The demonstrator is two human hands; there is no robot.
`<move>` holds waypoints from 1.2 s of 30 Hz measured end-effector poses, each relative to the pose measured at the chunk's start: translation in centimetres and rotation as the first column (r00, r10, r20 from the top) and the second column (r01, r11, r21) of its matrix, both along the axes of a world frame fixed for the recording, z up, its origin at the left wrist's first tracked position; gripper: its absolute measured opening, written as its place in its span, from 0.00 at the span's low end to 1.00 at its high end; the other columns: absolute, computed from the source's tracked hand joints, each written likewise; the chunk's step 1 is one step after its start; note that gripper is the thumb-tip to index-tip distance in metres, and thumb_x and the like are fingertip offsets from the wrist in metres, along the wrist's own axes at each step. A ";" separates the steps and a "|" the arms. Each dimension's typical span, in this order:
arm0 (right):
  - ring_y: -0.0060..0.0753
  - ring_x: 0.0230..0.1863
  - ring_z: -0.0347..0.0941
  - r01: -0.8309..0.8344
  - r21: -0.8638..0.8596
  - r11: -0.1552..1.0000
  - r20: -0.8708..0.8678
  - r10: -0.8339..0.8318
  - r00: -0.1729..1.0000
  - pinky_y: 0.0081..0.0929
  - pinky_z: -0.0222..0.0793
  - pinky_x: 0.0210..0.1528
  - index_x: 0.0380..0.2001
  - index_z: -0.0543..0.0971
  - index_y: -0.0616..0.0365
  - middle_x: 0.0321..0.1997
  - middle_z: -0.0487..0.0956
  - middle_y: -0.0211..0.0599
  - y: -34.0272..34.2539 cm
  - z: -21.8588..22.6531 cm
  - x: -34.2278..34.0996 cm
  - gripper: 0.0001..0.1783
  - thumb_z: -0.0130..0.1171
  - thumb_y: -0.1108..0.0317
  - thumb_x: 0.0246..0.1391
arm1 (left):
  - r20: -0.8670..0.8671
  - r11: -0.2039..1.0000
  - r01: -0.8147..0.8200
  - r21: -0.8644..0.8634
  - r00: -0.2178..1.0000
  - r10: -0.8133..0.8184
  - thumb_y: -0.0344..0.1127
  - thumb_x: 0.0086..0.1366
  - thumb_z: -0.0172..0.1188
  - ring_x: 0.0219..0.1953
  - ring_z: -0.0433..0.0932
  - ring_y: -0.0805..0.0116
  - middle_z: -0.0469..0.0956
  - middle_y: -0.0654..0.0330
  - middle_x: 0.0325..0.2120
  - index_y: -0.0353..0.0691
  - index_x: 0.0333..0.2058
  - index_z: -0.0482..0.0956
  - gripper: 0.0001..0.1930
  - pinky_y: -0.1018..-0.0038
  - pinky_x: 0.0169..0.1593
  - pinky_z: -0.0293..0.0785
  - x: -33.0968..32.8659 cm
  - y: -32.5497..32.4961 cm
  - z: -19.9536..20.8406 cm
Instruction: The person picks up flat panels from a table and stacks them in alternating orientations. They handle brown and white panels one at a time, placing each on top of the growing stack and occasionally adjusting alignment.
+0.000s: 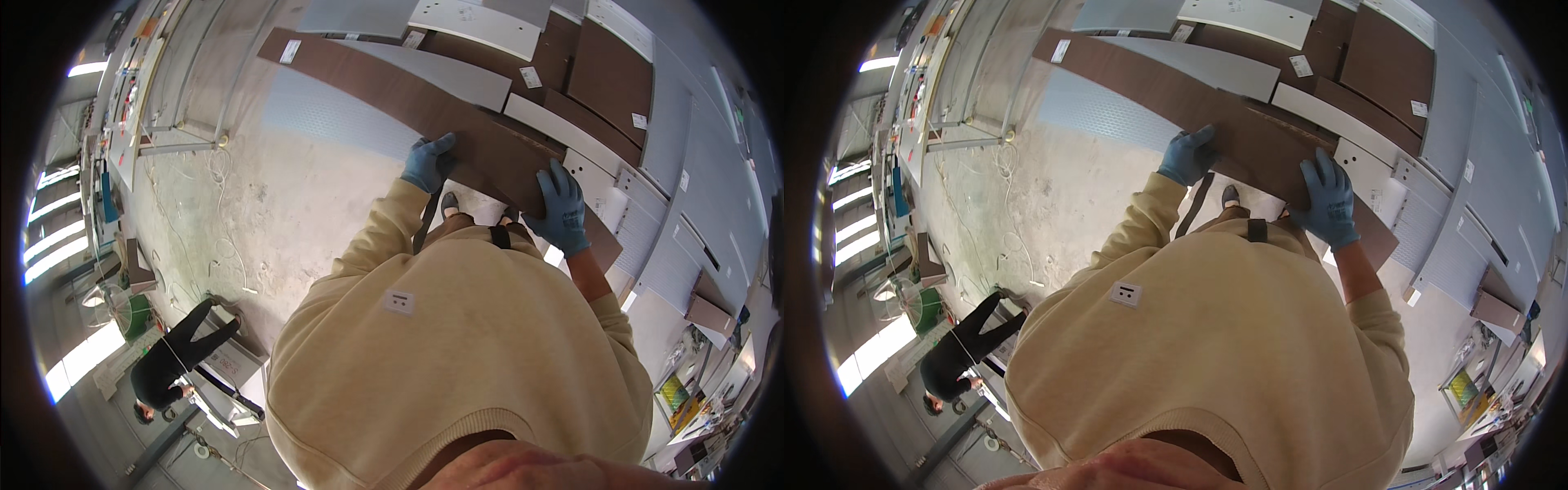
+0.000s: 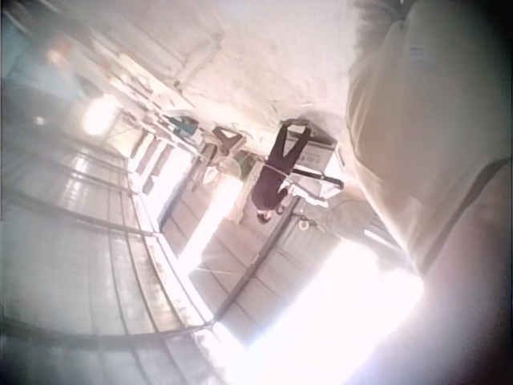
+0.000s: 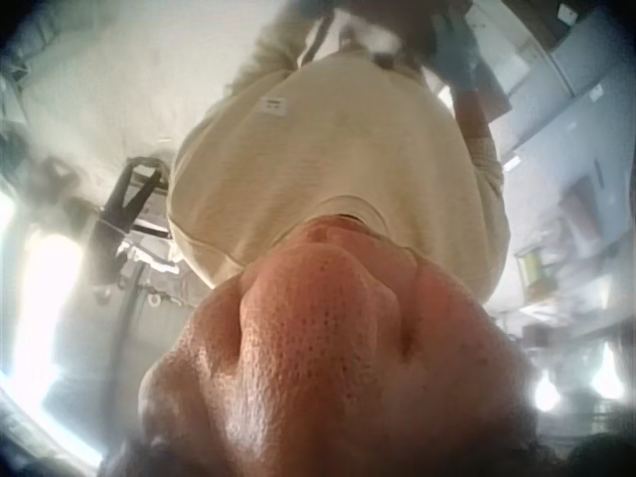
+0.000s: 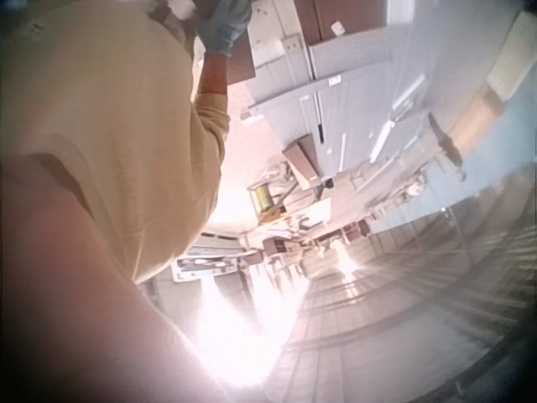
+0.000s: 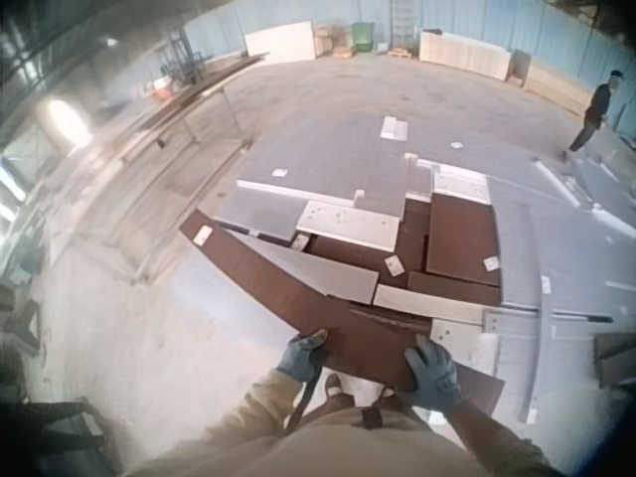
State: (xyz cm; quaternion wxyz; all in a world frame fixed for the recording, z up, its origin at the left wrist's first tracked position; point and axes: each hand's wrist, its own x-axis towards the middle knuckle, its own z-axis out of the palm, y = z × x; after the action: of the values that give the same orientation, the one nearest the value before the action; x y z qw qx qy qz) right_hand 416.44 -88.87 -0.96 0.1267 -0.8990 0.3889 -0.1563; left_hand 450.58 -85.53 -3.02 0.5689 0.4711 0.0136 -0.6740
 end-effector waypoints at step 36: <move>0.65 0.77 0.59 -0.225 0.127 0.966 -0.072 0.235 0.969 0.61 0.58 0.77 0.71 0.72 0.47 0.81 0.59 0.55 -2.0 -8.3 1.4 0.57 0.83 0.48 0.35 | -0.129 0.990 -0.073 0.118 0.988 0.088 0.37 0.77 0.62 0.55 0.85 0.41 0.84 0.41 0.53 0.30 0.57 0.79 0.18 0.46 0.62 0.85 2.2 6.1 -12.4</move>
State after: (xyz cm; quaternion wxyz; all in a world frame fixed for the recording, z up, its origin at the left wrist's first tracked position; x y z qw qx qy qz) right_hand 417.84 -90.88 -9.25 0.1799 -0.9350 0.2955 -0.0785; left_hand 452.73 -79.38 -15.40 0.5657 0.4555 0.1089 -0.6787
